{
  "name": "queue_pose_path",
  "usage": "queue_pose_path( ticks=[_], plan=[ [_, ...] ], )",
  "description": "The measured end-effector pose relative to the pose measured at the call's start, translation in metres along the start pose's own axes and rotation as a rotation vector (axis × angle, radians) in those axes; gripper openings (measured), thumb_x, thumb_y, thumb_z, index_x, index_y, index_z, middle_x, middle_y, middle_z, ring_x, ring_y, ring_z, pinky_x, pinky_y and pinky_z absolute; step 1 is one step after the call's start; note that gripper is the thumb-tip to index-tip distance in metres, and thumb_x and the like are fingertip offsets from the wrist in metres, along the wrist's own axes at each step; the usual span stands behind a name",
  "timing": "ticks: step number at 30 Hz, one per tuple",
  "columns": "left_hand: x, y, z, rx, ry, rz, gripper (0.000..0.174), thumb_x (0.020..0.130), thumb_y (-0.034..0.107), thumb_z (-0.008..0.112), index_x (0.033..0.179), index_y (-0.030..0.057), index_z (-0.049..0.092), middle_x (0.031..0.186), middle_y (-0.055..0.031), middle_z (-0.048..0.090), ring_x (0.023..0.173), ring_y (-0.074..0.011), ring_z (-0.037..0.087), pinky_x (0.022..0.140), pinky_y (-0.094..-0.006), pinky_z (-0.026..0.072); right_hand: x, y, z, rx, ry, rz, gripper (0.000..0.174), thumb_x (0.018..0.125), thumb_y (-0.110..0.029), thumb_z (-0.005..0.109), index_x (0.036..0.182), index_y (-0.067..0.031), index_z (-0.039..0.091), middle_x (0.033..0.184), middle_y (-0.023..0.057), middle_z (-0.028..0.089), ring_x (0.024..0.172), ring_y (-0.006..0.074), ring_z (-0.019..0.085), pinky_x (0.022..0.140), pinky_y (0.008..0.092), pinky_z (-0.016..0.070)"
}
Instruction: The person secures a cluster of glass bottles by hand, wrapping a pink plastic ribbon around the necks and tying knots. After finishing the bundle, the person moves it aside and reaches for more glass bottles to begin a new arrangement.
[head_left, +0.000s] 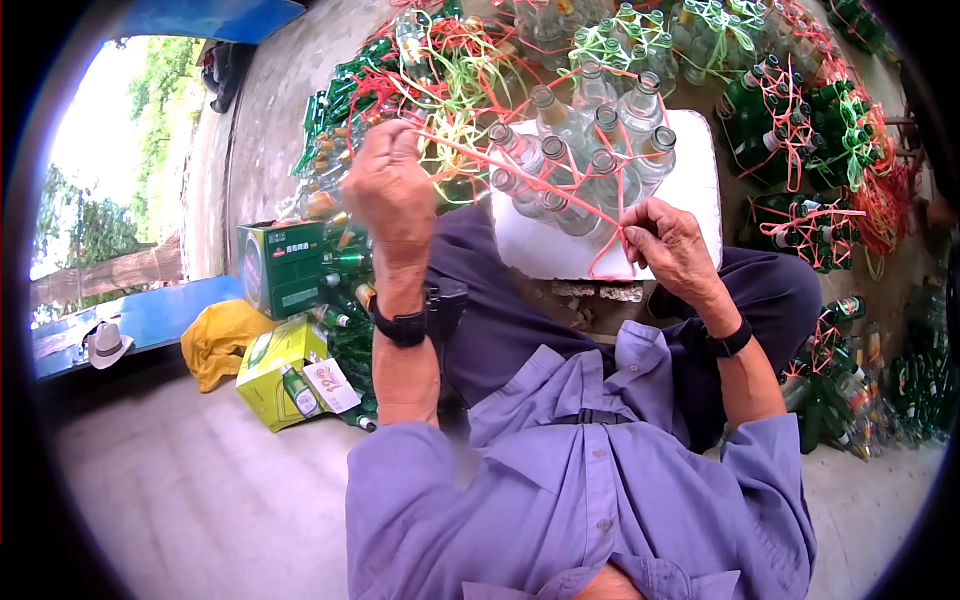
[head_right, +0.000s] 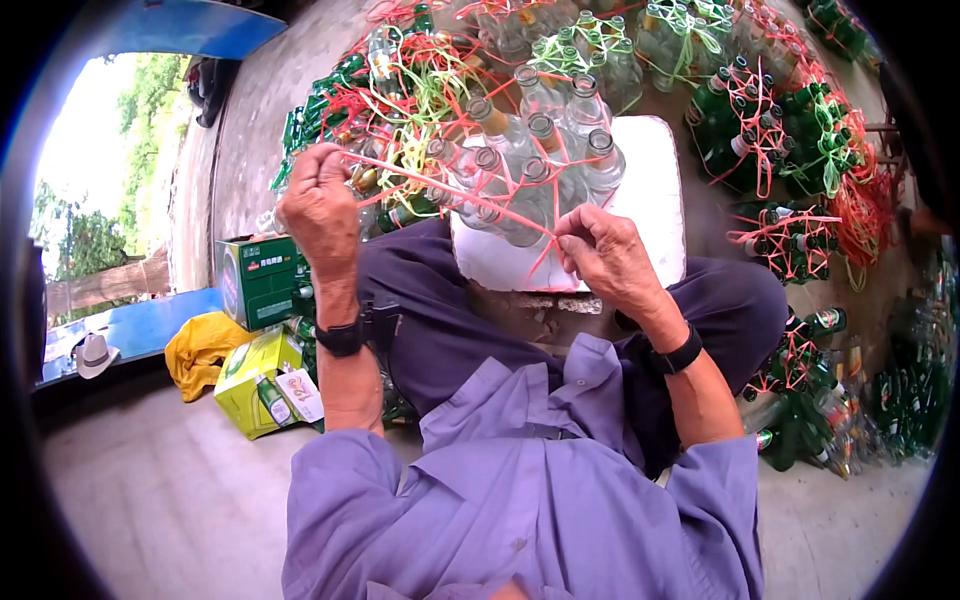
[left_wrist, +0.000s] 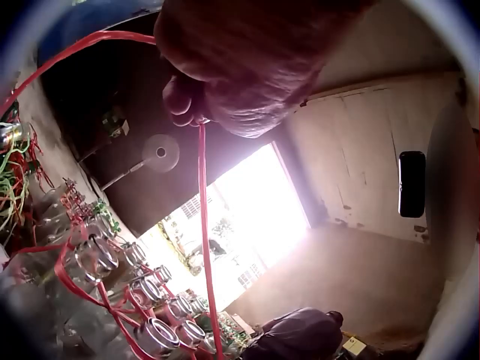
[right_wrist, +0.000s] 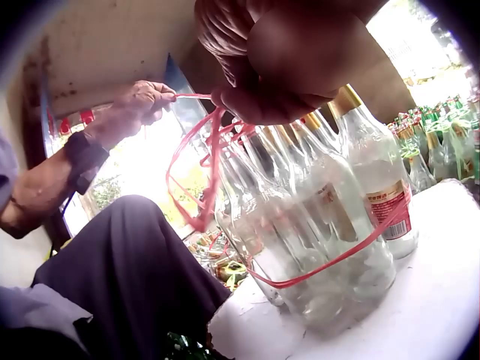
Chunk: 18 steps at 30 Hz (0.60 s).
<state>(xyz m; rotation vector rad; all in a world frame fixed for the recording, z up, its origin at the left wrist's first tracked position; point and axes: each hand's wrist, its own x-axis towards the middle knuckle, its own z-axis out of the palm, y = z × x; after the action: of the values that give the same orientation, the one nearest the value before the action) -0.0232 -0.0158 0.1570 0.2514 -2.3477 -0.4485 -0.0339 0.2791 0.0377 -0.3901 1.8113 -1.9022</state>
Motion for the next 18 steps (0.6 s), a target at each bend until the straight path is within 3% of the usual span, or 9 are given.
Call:
queue_pose_path(
  ticks=[7, 11, 12, 13, 16, 18],
  plan=[
    [0.027, -0.031, -0.048, 0.048, 0.086, -0.208, 0.013, 0.096, 0.011, 0.062, 0.097, 0.0038, 0.073, 0.070, -0.0027, 0.067, 0.064, -0.0103, 0.062, 0.058, -0.0282, 0.0472, 0.001, 0.000, 0.001, -0.133, 0.004, -0.071, 0.006, 0.092, 0.007, 0.060, 0.097, 0.0042, 0.062, 0.075, 0.0050, 0.066, 0.064, 0.0107, 0.063, 0.061, 0.0269, 0.0526],
    [0.007, -0.063, -0.071, 0.184, 0.040, -0.162, 0.015, 0.096, 0.011, 0.062, 0.098, 0.0027, 0.073, 0.071, -0.0051, 0.069, 0.063, -0.0127, 0.064, 0.060, -0.0300, 0.0489, 0.001, 0.002, 0.003, -0.059, 0.015, -0.069, 0.005, 0.092, 0.007, 0.061, 0.096, 0.0045, 0.062, 0.077, 0.0061, 0.066, 0.065, 0.0110, 0.063, 0.061, 0.0273, 0.0524],
    [-0.002, -0.077, -0.075, 0.252, 0.000, -0.211, 0.010, 0.092, 0.008, 0.065, 0.095, 0.0043, 0.074, 0.077, -0.0107, 0.071, 0.069, -0.0219, 0.067, 0.064, -0.0361, 0.0501, 0.001, 0.002, 0.003, -0.054, 0.017, -0.067, 0.004, 0.092, 0.006, 0.061, 0.095, 0.0045, 0.062, 0.078, 0.0062, 0.066, 0.065, 0.0109, 0.063, 0.062, 0.0272, 0.0524],
    [-0.008, -0.077, -0.076, 0.252, 0.000, -0.211, 0.010, 0.092, 0.008, 0.065, 0.095, 0.0043, 0.074, 0.077, -0.0107, 0.071, 0.069, -0.0219, 0.067, 0.064, -0.0361, 0.0501, 0.000, 0.003, 0.003, -0.054, 0.018, -0.067, 0.004, 0.092, 0.006, 0.061, 0.095, 0.0045, 0.062, 0.078, 0.0062, 0.066, 0.065, 0.0109, 0.063, 0.062, 0.0272, 0.0524],
    [-0.030, -0.051, -0.076, 0.450, 0.023, 0.094, 0.017, 0.088, 0.009, 0.071, 0.104, 0.0040, 0.072, 0.103, -0.0146, 0.072, 0.095, -0.0325, 0.067, 0.084, -0.0403, 0.0521, 0.000, 0.007, 0.000, -0.097, 0.022, -0.089, 0.004, 0.092, 0.006, 0.061, 0.096, 0.0042, 0.062, 0.079, 0.0052, 0.066, 0.066, 0.0102, 0.063, 0.062, 0.0264, 0.0526],
    [-0.046, 0.006, -0.064, 0.196, -0.103, 0.186, 0.022, 0.086, 0.006, 0.072, 0.107, 0.0017, 0.070, 0.106, -0.0172, 0.071, 0.093, -0.0358, 0.067, 0.085, -0.0424, 0.0531, -0.002, 0.005, -0.001, -0.105, 0.027, -0.070, 0.004, 0.092, 0.006, 0.061, 0.096, 0.0038, 0.063, 0.079, 0.0048, 0.066, 0.066, 0.0096, 0.063, 0.062, 0.0257, 0.0523]
  ],
)
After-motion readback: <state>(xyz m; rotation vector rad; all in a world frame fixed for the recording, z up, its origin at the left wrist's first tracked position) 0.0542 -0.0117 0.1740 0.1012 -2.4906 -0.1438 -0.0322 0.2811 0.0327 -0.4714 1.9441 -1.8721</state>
